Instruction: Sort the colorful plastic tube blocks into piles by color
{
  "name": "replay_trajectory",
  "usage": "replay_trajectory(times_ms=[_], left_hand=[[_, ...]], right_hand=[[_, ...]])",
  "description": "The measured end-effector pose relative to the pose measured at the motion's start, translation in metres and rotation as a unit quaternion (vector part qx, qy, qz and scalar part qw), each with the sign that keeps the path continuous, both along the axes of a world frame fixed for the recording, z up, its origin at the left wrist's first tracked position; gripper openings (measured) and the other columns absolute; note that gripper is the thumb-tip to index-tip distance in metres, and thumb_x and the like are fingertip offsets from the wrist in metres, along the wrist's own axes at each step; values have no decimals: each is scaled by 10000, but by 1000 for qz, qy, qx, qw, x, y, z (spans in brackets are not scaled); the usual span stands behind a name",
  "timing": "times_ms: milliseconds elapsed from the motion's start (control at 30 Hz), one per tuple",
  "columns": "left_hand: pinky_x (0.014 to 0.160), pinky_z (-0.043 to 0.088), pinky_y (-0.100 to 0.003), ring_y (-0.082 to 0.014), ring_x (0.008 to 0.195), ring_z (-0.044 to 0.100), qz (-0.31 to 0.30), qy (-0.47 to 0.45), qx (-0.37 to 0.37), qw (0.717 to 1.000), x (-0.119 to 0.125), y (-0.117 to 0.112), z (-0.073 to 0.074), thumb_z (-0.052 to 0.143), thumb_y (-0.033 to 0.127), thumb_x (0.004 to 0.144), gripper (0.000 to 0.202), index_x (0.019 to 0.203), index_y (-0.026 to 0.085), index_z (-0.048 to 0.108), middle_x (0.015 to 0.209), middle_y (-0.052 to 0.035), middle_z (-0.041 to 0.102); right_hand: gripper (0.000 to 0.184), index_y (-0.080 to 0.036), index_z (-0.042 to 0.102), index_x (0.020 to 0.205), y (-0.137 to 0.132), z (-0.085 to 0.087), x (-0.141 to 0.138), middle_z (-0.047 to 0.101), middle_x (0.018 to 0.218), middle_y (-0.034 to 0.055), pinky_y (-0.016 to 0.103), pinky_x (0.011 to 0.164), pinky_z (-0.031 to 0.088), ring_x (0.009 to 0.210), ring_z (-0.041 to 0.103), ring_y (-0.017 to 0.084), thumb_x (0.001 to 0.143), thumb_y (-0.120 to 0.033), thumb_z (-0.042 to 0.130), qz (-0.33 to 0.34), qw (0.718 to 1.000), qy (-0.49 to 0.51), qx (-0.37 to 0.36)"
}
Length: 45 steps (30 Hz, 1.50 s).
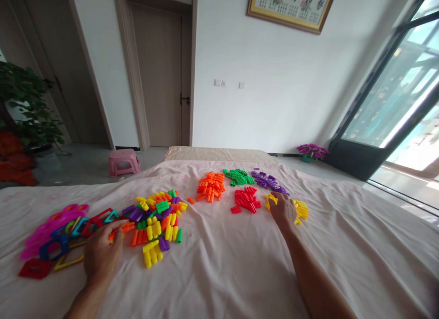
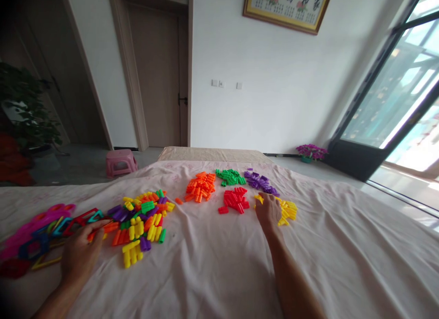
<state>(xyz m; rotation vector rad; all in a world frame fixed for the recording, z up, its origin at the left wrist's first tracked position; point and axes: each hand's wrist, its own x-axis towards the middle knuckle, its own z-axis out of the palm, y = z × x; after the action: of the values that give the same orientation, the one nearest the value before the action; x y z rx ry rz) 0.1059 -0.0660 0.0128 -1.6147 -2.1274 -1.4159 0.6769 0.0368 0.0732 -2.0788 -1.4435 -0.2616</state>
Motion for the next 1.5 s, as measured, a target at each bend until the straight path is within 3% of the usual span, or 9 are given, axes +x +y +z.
replay_trajectory(times_ms=[133,233,367,533,700,867,1000,1333,1500], left_hand=[[959,485,-412,-268,1009,673,-2,0,-4,1000,0,1,0,473,350,863,346,1017,181,733,1059,-92,757],[968,482,-406,-265,1018,673,-3,-7,-6,1000,1,0,1,485,335,859,331,1014,178,731,1061,-89,755],[950,487,-400,-264,1012,673,4,-24,-23,999,1,-1,3,478,345,866,329,1013,196,731,1054,-78,754],[968,478,-398,-261,1021,669,3,-29,-20,999,0,-2,2,472,368,877,341,1021,203,732,1055,-74,751],[960,481,-401,-267,1022,665,10,-26,-26,999,0,-1,4,459,369,882,354,1021,201,737,1065,-82,750],[940,486,-402,-272,1009,663,20,-36,-37,998,3,-1,7,467,366,871,345,1019,211,738,1066,-78,747],[915,492,-406,-276,1001,658,20,-38,-42,998,3,-2,7,472,371,869,330,1008,222,731,1050,-77,741],[861,501,-462,-310,974,646,13,-23,-42,999,1,-3,5,470,349,878,303,1021,224,706,1033,-69,720],[849,507,-458,-296,952,643,13,-22,-49,998,0,-3,3,478,361,883,311,1039,227,711,1019,-59,719]], right_hand=[[285,-217,729,1125,1,-6,-41,704,1141,79,367,935,450,1079,601,254,926,-277,536,133,990,42,23],[240,-203,740,1049,-1,-8,-106,718,1079,71,319,919,465,1026,633,213,933,-231,532,294,953,75,-4],[213,-220,724,1087,-5,-11,-197,707,1070,56,283,863,472,1010,636,196,922,-218,589,423,902,55,-64],[296,-234,662,1223,3,-16,-273,647,1192,74,286,884,463,1088,606,202,940,-272,583,435,894,3,-111],[246,-215,688,1127,16,-22,-299,645,1155,94,310,869,464,1112,580,235,946,-337,575,414,895,-60,-154],[262,-201,653,1172,7,-20,-284,653,1175,99,309,865,456,1087,599,229,950,-309,567,427,886,-71,-167],[304,-230,627,1238,-8,-8,-243,669,1173,80,301,842,450,1050,628,220,940,-273,582,403,902,-41,-150],[391,-221,615,1328,-18,10,-64,655,1271,111,380,949,419,1159,564,282,965,-327,515,105,992,-34,-67],[473,-232,578,1382,-19,-5,-25,619,1342,107,428,1003,386,1235,516,310,920,-325,550,47,995,-52,-75]])
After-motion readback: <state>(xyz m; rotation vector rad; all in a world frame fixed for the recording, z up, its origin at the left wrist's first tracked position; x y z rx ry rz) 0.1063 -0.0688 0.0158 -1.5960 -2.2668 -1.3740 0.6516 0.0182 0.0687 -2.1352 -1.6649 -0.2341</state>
